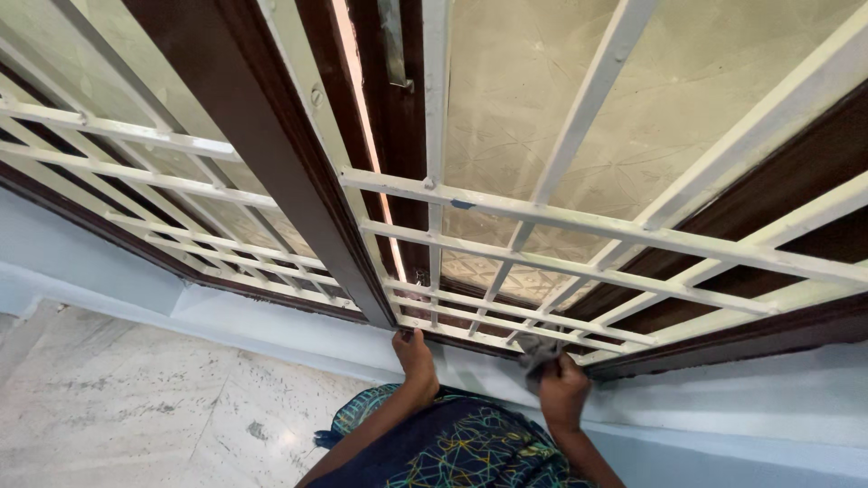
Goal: The person wipes the horizontal and vertical bars of a metal window grill using a grey cloth, moving their hands across different sections of the frame.
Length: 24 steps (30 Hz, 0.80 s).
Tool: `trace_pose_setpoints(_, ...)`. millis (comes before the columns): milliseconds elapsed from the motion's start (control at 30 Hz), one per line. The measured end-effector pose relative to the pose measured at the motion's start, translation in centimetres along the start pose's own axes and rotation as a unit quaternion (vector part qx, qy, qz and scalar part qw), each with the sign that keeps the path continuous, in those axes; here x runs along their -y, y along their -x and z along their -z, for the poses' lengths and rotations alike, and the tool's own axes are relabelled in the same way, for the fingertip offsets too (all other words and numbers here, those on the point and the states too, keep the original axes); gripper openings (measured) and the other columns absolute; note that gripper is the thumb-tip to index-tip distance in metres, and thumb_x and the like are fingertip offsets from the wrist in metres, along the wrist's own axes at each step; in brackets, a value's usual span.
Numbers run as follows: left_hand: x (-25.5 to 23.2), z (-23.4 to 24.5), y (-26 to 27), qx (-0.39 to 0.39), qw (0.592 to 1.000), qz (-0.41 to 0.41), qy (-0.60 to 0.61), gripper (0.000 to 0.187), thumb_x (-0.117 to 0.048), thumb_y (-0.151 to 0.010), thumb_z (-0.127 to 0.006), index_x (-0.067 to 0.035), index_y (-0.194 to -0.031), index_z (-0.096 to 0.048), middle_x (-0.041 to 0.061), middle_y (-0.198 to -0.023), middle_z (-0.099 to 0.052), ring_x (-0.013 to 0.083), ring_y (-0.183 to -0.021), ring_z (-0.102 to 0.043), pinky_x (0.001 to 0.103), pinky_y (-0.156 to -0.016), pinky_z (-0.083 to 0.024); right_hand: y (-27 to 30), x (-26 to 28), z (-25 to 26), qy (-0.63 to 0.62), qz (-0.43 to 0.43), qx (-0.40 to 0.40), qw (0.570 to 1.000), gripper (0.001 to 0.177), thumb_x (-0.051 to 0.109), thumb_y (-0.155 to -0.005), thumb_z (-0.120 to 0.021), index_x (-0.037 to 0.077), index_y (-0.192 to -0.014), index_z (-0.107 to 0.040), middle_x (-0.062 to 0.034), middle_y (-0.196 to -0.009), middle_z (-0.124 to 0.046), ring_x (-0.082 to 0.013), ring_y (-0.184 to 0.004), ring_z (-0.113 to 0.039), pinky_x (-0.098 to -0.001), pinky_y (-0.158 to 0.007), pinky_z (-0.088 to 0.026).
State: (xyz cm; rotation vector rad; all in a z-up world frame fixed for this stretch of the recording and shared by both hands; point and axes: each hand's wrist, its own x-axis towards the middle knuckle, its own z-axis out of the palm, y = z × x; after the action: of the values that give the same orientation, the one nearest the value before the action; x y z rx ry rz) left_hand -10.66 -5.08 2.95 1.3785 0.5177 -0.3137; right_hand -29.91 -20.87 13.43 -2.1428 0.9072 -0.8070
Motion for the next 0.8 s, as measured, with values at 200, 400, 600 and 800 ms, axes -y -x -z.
trace_pose_setpoints(200, 1.4, 1.6, -1.5, 0.033, 0.999, -0.01, 0.031, 0.045, -0.015, -0.096, -0.058, -0.002, -0.138, -0.047, 0.011, -0.127, -0.061, 0.0198, -0.11, -0.058, 0.032, -0.096, -0.045, -1.5, 2.2, -4.6, -0.226, -0.069, 0.041, 0.971, 0.017, 0.007, -0.094, -0.067, -0.001, -0.109, -0.072, -0.0143, -0.098, -0.077, -0.0207, -0.087, -0.074, -0.0361, -0.076, -0.058)
trace_pose_setpoints(400, 0.4, 3.0, -1.1, 0.036, 0.999, 0.003, -0.005, 0.041, -0.013, -0.098, -0.057, -0.006, -0.137, -0.05, 0.011, -0.126, -0.059, 0.0207, -0.106, -0.056, 0.033, -0.092, -0.045, -1.7, -2.1, -9.0, -0.071, 0.108, -0.061, 0.99, 0.02, 0.008, -0.097, -0.062, 0.0, -0.115, -0.069, -0.0203, -0.104, -0.072, -0.0392, -0.095, -0.068, -0.0504, -0.082, -0.054)
trace_pose_setpoints(600, -0.3, 3.4, -0.8, 0.029, 0.999, -0.017, -0.034, 0.039, -0.013, -0.099, -0.056, -0.005, -0.136, -0.051, 0.01, -0.13, -0.061, 0.021, -0.116, -0.058, 0.033, -0.101, -0.045, -1.7, -2.8, -9.1, 0.042, 0.221, -0.043, 0.973, 0.033, 0.005, -0.083, -0.065, 0.004, -0.116, -0.065, -0.0244, -0.106, -0.067, -0.0499, -0.1, -0.06, -0.0587, -0.085, -0.048)
trace_pose_setpoints(800, 0.7, 3.3, -1.0, 0.036, 0.999, -0.016, -0.018, 0.039, -0.013, -0.099, -0.057, -0.003, -0.136, -0.051, 0.012, -0.131, -0.061, 0.0224, -0.12, -0.059, 0.034, -0.103, -0.045, -1.0, -1.7, -5.0, 0.138, 0.193, 0.045, 0.97, 0.031, 0.009, -0.081, -0.068, 0.004, -0.11, -0.061, -0.0233, -0.1, -0.065, -0.0443, -0.096, -0.062, -0.0546, -0.083, -0.051)
